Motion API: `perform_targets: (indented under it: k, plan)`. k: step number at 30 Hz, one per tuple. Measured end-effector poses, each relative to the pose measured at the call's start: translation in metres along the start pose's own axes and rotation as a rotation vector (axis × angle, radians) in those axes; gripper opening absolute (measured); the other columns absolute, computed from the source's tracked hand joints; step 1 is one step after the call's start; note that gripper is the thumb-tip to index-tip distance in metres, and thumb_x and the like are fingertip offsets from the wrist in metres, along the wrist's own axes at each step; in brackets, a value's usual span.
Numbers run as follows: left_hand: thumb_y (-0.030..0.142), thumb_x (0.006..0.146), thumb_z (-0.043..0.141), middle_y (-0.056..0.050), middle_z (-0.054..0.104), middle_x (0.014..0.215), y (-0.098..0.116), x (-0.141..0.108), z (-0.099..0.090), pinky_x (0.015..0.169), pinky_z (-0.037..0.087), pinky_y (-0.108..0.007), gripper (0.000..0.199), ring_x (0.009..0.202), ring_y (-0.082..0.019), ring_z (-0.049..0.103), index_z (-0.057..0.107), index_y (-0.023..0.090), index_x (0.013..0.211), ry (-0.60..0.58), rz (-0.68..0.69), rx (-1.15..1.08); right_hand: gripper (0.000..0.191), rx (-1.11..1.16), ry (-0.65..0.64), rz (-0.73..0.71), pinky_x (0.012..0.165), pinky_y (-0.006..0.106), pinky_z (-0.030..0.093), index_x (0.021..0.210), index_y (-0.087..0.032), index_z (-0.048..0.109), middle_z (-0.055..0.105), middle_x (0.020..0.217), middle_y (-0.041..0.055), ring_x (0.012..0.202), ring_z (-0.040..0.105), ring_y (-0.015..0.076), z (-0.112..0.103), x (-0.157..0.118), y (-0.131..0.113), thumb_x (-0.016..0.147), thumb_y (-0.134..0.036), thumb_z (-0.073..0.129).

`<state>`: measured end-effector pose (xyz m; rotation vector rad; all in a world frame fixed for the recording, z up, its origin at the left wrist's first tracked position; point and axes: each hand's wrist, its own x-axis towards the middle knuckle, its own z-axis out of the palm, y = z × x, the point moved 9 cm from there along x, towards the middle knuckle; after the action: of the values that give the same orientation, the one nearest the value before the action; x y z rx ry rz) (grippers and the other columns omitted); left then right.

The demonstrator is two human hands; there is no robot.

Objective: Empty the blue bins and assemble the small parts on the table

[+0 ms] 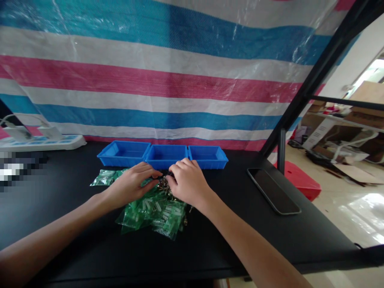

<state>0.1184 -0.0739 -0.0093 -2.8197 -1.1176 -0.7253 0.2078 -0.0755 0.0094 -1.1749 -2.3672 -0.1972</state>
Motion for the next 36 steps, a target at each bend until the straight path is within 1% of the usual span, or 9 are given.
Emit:
perform_targets:
  k: [2, 4, 8, 12, 16, 20, 24, 32, 36]
  plan:
    - [0.021, 0.083, 0.049, -0.006, 0.062, 0.086, 0.002, 0.0, 0.007, 0.076, 0.043, -0.033, 0.018, 0.085, -0.02, 0.052, 0.059, 0.016, 0.096, -0.037, 0.005, -0.009, 0.012, -0.025, -0.068, 0.007, 0.069, 0.031, 0.032, 0.078, -0.018, 0.058, 0.059, 0.076, 0.0039, 0.081, 0.049, 0.0193, 0.01, -0.004, -0.011, 0.079, -0.029, 0.053]
    - [0.02, 0.083, 0.048, -0.006, 0.061, 0.086, 0.003, -0.001, 0.012, 0.077, 0.042, -0.033, 0.017, 0.086, -0.021, 0.052, 0.059, 0.016, 0.096, -0.061, 0.004, -0.013, 0.01, -0.058, -0.091, 0.021, 0.067, 0.03, 0.032, 0.074, -0.018, 0.056, 0.058, 0.077, 0.0038, 0.079, 0.049, 0.0186, 0.02, -0.007, -0.015, 0.077, -0.027, 0.054]
    - [0.018, 0.083, 0.047, -0.006, 0.06, 0.086, 0.004, -0.003, 0.018, 0.075, 0.042, -0.033, 0.018, 0.086, -0.021, 0.052, 0.059, 0.017, 0.096, -0.091, 0.004, -0.022, 0.008, -0.088, -0.06, 0.035, 0.066, 0.029, 0.031, 0.071, -0.017, 0.054, 0.056, 0.077, 0.0033, 0.078, 0.048, 0.0174, 0.028, -0.008, -0.014, 0.079, -0.02, 0.051]
    - [0.019, 0.084, 0.046, -0.007, 0.06, 0.087, 0.003, -0.004, 0.017, 0.075, 0.042, -0.033, 0.019, 0.085, -0.02, 0.052, 0.058, 0.016, 0.098, -0.075, -0.005, -0.043, 0.011, -0.048, -0.001, 0.058, 0.066, 0.029, 0.031, 0.07, -0.018, 0.052, 0.056, 0.074, 0.003, 0.077, 0.048, 0.017, 0.023, -0.007, -0.011, 0.08, -0.017, 0.047]
    - [0.02, 0.083, 0.047, -0.007, 0.059, 0.087, 0.004, -0.004, 0.009, 0.074, 0.043, -0.032, 0.017, 0.084, -0.02, 0.052, 0.057, 0.015, 0.096, -0.037, -0.021, -0.065, 0.01, 0.056, 0.055, 0.082, 0.068, 0.028, 0.033, 0.072, -0.018, 0.05, 0.056, 0.072, 0.0027, 0.076, 0.049, 0.0164, 0.014, -0.007, -0.014, 0.08, -0.015, 0.046]
    - [0.02, 0.083, 0.046, -0.006, 0.059, 0.083, 0.009, -0.004, -0.006, 0.072, 0.042, -0.032, 0.011, 0.081, -0.019, 0.052, 0.056, 0.015, 0.085, -0.001, -0.019, -0.055, 0.009, 0.159, 0.055, 0.067, 0.07, 0.027, 0.034, 0.074, -0.018, 0.049, 0.056, 0.071, 0.0022, 0.074, 0.049, 0.0155, 0.005, -0.006, -0.023, 0.08, -0.014, 0.044]
    - [0.02, 0.082, 0.046, -0.006, 0.059, 0.083, 0.014, -0.004, -0.015, 0.073, 0.042, -0.032, 0.012, 0.081, -0.019, 0.052, 0.056, 0.016, 0.086, 0.01, 0.007, -0.059, 0.007, 0.161, 0.035, 0.062, 0.07, 0.028, 0.034, 0.078, -0.018, 0.049, 0.057, 0.073, 0.0026, 0.075, 0.049, 0.0163, 0.0, -0.008, -0.027, 0.081, -0.016, 0.044]
    - [0.021, 0.083, 0.045, -0.006, 0.061, 0.08, 0.017, -0.005, -0.008, 0.07, 0.041, -0.032, 0.013, 0.08, -0.02, 0.053, 0.056, 0.015, 0.085, -0.085, 0.036, -0.022, 0.012, -0.003, -0.035, -0.054, 0.068, 0.029, 0.029, 0.076, -0.017, 0.052, 0.058, 0.073, 0.0034, 0.075, 0.049, 0.0164, 0.005, -0.012, -0.034, 0.084, -0.017, 0.042]
    - [0.023, 0.087, 0.039, -0.006, 0.06, 0.082, 0.019, -0.007, -0.006, 0.07, 0.042, -0.03, 0.02, 0.08, -0.019, 0.054, 0.057, 0.015, 0.092, -0.082, 0.048, -0.072, 0.018, -0.009, -0.037, -0.063, 0.064, 0.028, 0.028, 0.071, -0.017, 0.052, 0.057, 0.068, 0.0023, 0.069, 0.049, 0.0147, 0.007, -0.014, -0.031, 0.085, -0.02, 0.041]
